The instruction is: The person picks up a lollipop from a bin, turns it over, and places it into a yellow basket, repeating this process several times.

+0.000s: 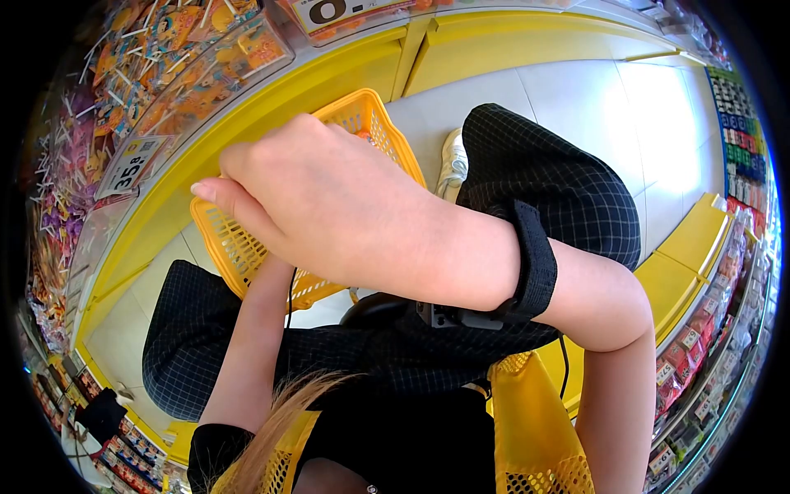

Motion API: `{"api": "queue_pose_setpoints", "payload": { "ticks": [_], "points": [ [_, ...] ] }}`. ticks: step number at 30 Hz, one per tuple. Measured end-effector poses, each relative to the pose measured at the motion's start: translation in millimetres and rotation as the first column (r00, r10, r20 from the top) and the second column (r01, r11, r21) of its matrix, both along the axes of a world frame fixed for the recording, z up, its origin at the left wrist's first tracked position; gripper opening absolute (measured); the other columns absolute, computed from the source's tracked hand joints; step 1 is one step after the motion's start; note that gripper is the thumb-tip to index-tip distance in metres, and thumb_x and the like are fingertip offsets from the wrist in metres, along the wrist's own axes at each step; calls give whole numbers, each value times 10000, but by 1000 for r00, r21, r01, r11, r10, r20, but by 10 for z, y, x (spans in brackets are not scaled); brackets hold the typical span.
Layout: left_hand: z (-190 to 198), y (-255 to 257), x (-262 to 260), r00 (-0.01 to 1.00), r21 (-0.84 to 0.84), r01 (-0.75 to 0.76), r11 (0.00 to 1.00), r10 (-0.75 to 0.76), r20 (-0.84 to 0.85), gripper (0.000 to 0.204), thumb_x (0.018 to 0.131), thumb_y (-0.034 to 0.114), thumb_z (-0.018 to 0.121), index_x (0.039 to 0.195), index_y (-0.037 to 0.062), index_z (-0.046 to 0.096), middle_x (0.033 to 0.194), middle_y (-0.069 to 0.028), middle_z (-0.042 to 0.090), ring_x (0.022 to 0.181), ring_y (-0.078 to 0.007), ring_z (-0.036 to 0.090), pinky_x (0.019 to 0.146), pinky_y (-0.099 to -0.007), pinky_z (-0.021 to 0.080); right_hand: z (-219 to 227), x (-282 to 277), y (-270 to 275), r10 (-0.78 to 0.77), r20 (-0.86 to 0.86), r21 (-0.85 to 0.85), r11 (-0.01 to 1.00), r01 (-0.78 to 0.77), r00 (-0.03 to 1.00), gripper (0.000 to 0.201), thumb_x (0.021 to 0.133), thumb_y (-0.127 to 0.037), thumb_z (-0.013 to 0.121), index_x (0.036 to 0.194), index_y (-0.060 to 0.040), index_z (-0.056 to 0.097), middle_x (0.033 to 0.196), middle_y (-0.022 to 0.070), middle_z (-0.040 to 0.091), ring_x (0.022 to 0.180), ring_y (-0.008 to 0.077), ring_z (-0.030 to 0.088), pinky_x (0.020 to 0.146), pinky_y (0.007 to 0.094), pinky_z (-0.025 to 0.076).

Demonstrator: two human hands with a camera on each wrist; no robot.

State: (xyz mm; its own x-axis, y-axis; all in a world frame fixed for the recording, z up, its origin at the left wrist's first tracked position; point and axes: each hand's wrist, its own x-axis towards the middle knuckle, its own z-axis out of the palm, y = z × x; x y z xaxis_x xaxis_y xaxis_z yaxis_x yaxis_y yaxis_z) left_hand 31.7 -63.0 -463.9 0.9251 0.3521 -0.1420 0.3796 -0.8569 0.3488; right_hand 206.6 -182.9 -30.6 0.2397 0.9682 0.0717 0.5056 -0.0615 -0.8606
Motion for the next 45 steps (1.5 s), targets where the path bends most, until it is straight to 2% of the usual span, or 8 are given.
{"api": "queue_pose_setpoints", "payload": {
  "ticks": [14,31,41,45],
  "points": [
    [-46,-73,-85,1000,23,0,1000,0,18,595,784,201,716,1317,107,468,1134,-166,570,1100,-295,521,939,-481,405,-30,-19,7,2,26,19,1000,-3,1000,389,934,-250,531,703,56,601,601,219,581,602,391,609,563,419,520],
    [-31,-123,-139,1000,39,1,999,-3,31,601,789,211,713,1326,111,462,1165,-166,558,1131,-296,504,959,-485,390,-120,-56,81,-7,98,169,986,-10,995,399,936,-253,527,689,53,598,592,212,577,610,376,614,566,412,518],
    [-75,-172,-168,998,50,-2,999,-1,56,604,791,217,710,1331,114,458,1183,-166,551,1150,-296,494,971,-488,382,-125,-82,97,-14,62,150,989,4,998,390,926,-245,542,683,56,592,589,217,574,609,381,616,563,404,525],
    [-87,-185,-181,998,54,-3,999,-1,63,606,792,219,710,1333,115,457,1191,-165,549,1157,-296,490,976,-489,378,-69,-69,87,10,54,70,997,-13,998,389,922,-248,548,690,61,596,592,212,579,607,381,615,565,405,526]
  ]
}}
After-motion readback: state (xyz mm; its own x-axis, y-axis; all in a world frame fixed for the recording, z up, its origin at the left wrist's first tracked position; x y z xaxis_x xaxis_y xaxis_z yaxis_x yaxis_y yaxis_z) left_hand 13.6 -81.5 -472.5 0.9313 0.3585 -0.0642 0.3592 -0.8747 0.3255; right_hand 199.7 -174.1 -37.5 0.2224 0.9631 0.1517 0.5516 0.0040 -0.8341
